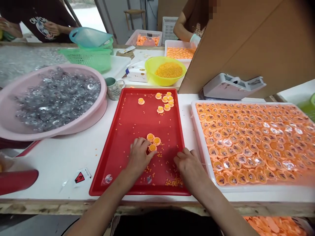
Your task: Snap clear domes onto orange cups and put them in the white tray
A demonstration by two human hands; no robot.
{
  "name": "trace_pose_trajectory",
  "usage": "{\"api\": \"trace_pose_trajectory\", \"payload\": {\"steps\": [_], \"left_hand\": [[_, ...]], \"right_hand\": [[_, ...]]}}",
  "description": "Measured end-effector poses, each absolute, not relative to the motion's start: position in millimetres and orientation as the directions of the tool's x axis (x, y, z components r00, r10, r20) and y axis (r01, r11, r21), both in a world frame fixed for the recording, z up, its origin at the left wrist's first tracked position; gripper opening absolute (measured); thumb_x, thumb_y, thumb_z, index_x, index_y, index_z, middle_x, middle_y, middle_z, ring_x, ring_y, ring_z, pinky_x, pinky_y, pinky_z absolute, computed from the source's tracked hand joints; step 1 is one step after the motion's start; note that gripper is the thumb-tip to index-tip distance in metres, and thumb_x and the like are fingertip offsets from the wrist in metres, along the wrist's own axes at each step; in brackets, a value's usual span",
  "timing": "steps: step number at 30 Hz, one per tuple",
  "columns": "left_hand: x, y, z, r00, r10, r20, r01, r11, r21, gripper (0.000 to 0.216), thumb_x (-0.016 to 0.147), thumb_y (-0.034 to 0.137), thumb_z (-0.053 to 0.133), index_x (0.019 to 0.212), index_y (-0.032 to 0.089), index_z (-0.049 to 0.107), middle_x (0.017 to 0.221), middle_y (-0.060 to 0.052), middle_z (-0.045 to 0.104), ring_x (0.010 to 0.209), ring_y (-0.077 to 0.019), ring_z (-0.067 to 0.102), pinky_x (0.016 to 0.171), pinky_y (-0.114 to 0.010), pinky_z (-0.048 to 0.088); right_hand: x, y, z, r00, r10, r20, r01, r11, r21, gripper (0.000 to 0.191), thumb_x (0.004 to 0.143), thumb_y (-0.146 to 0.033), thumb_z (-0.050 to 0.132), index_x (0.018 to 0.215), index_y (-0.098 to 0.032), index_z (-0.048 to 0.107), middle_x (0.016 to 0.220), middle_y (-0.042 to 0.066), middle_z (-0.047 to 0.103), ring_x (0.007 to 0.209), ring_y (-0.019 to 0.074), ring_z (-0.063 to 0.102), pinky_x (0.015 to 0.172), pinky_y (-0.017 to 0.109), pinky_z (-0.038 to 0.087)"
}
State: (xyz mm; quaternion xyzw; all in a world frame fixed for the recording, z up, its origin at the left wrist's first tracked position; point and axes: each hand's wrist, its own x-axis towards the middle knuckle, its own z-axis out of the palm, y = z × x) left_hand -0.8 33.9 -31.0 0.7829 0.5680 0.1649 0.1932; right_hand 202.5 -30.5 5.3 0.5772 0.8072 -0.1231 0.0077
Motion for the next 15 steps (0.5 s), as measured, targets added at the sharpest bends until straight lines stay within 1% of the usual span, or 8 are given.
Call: {"api": "trace_pose_trajectory", "payload": {"steps": [3, 5, 7, 9, 11, 12, 15], "left_hand": [[-2.1, 27.2, -25.2, 0.306, 0.951, 0.053, 0.789, -0.284, 0.545, 0.009, 0.08, 0.025, 0.064, 0.087, 0.019, 0.062, 0.095, -0.006, 0.063, 0.093, -0.024, 0.054, 0.082, -0.038, 0.044], [-3.2, 20.1, -19.4, 0.296, 0.953, 0.061, 0.719, -0.264, 0.643, 0.01, 0.078, 0.021, 0.064, 0.087, 0.02, 0.061, 0.097, -0.006, 0.064, 0.095, -0.0231, 0.056, 0.083, -0.037, 0.045], [-3.0, 11.5, -13.8, 0.272, 0.962, 0.023, 0.621, -0.194, 0.759, 0.011, 0.077, 0.018, 0.063, 0.088, 0.02, 0.061, 0.094, -0.004, 0.065, 0.091, -0.0204, 0.059, 0.08, -0.033, 0.047], [-1.6, 3.4, -9.8, 0.257, 0.964, -0.066, 0.534, -0.085, 0.842, 0.011, 0.076, 0.018, 0.063, 0.086, 0.02, 0.06, 0.086, -0.001, 0.066, 0.08, -0.0172, 0.061, 0.073, -0.029, 0.048], [0.3, -2.4, -7.6, 0.241, 0.959, -0.148, 0.473, 0.017, 0.881, 0.011, 0.075, 0.018, 0.064, 0.086, 0.02, 0.061, 0.081, 0.0, 0.066, 0.074, -0.0158, 0.062, 0.067, -0.026, 0.048], [1.1, -4.2, -6.9, 0.235, 0.956, -0.175, 0.451, 0.052, 0.891, 0.013, 0.074, 0.018, 0.065, 0.087, 0.02, 0.062, 0.083, 0.0, 0.066, 0.075, -0.0161, 0.062, 0.067, -0.026, 0.048], [3.3, -5.6, -5.7, 0.217, 0.954, -0.206, 0.413, 0.102, 0.905, 0.019, 0.07, 0.018, 0.067, 0.089, 0.019, 0.065, 0.089, -0.002, 0.067, 0.082, -0.0185, 0.062, 0.07, -0.028, 0.048]], "right_hand": [[201.2, -35.8, 1.9, -0.372, 0.912, -0.171, 0.927, 0.355, -0.124, 0.02, 0.081, -0.001, 0.057, 0.07, -0.016, 0.063, 0.073, 0.009, 0.064, 0.081, 0.0271, 0.051, 0.068, 0.038, 0.027], [199.7, -37.0, -1.6, -0.374, 0.911, -0.176, 0.927, 0.36, -0.104, 0.018, 0.081, -0.001, 0.057, 0.075, -0.016, 0.064, 0.076, 0.009, 0.064, 0.08, 0.0271, 0.051, 0.069, 0.038, 0.026], [198.9, -36.1, -4.9, -0.37, 0.913, -0.173, 0.928, 0.357, -0.102, 0.017, 0.079, 0.0, 0.058, 0.077, -0.017, 0.064, 0.079, 0.009, 0.065, 0.08, 0.0267, 0.051, 0.069, 0.038, 0.025], [199.4, -35.2, -7.5, -0.378, 0.912, -0.161, 0.924, 0.364, -0.115, 0.017, 0.078, -0.001, 0.06, 0.075, -0.017, 0.063, 0.079, 0.008, 0.065, 0.079, 0.0258, 0.051, 0.068, 0.037, 0.025], [200.4, -36.3, -9.6, -0.406, 0.904, -0.138, 0.912, 0.39, -0.128, 0.017, 0.077, -0.002, 0.061, 0.072, -0.017, 0.062, 0.075, 0.007, 0.064, 0.076, 0.0246, 0.051, 0.067, 0.037, 0.025], [200.8, -37.9, -10.5, -0.42, 0.899, -0.121, 0.905, 0.406, -0.128, 0.017, 0.077, -0.001, 0.06, 0.07, -0.017, 0.062, 0.074, 0.007, 0.063, 0.074, 0.0239, 0.05, 0.067, 0.036, 0.025], [201.0, -45.2, -13.1, -0.447, 0.893, -0.061, 0.891, 0.437, -0.122, 0.018, 0.076, 0.0, 0.058, 0.07, -0.016, 0.061, 0.072, 0.007, 0.061, 0.071, 0.0224, 0.049, 0.068, 0.036, 0.025]]}}
